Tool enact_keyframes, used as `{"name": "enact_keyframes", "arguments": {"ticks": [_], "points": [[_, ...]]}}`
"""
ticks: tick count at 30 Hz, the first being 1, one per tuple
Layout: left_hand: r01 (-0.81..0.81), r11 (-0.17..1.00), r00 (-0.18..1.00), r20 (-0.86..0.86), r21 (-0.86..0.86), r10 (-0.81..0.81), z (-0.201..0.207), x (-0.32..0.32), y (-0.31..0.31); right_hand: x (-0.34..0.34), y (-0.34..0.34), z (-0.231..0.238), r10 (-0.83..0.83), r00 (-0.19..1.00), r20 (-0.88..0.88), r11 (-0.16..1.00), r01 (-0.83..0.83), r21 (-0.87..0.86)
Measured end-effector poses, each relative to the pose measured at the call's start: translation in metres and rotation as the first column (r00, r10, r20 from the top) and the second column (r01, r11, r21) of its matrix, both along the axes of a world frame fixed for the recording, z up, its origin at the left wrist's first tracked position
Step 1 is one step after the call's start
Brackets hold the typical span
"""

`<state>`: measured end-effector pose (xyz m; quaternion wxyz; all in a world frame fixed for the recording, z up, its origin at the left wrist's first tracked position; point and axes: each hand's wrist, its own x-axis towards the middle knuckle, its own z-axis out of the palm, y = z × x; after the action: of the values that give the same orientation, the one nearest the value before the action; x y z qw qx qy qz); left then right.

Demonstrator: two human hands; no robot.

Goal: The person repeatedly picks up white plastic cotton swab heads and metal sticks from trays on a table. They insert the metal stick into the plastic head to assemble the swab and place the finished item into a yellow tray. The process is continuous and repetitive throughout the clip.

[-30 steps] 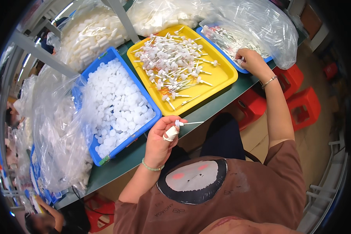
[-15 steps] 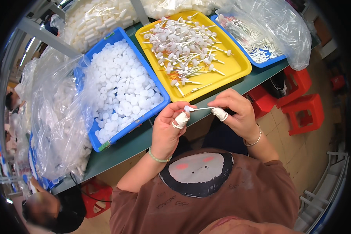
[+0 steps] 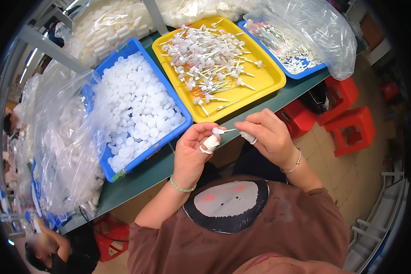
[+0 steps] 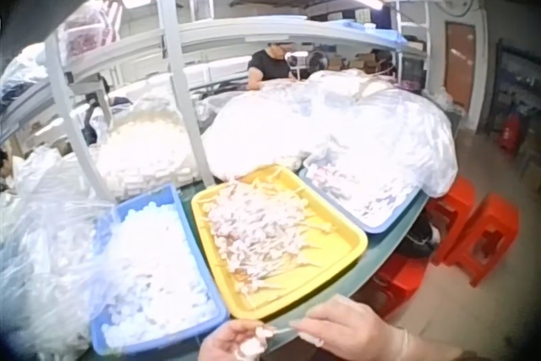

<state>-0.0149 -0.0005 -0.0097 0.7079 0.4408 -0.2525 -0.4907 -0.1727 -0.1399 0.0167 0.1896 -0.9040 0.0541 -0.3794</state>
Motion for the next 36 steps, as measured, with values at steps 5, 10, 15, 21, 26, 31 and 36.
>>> {"name": "enact_keyframes", "arguments": {"ticks": [5, 10, 15, 21, 26, 31, 36], "points": [[0.034, 0.999, 0.999, 0.029, -0.01, -0.034, -0.001, 0.002, 0.0, 0.01, 0.013, -0.001, 0.071, 0.997, 0.011, 0.878, -0.068, 0.473], [0.091, 0.996, 0.995, -0.034, 0.0, -0.091, -0.003, 0.007, 0.002, 0.02, 0.014, -0.01, 0.035, 0.982, 0.184, 0.999, -0.031, -0.024], [0.153, 0.988, 0.987, -0.048, -0.004, -0.153, -0.004, 0.013, 0.002, 0.024, 0.001, -0.004, 0.078, 0.985, 0.152, 0.996, -0.085, 0.041], [0.289, 0.939, 0.926, -0.196, -0.185, -0.323, -0.008, 0.025, 0.0, 0.074, -0.088, 0.016, -0.249, 0.955, 0.16, 0.946, 0.204, 0.254], [0.321, 0.914, 0.879, -0.28, -0.248, -0.385, -0.023, 0.03, 0.008, 0.081, -0.093, 0.014, -0.026, 0.991, -0.13, 0.999, 0.022, -0.029], [0.279, 0.957, 0.928, -0.231, -0.084, -0.291, -0.004, 0.021, 0.004, 0.089, -0.069, 0.0, 0.077, 0.954, -0.289, 0.996, -0.088, -0.025], [0.299, 0.954, 0.923, -0.244, -0.026, -0.296, -0.001, 0.025, 0.004, 0.095, -0.077, -0.001, -0.004, 0.918, -0.396, 0.988, -0.057, -0.143]]}}
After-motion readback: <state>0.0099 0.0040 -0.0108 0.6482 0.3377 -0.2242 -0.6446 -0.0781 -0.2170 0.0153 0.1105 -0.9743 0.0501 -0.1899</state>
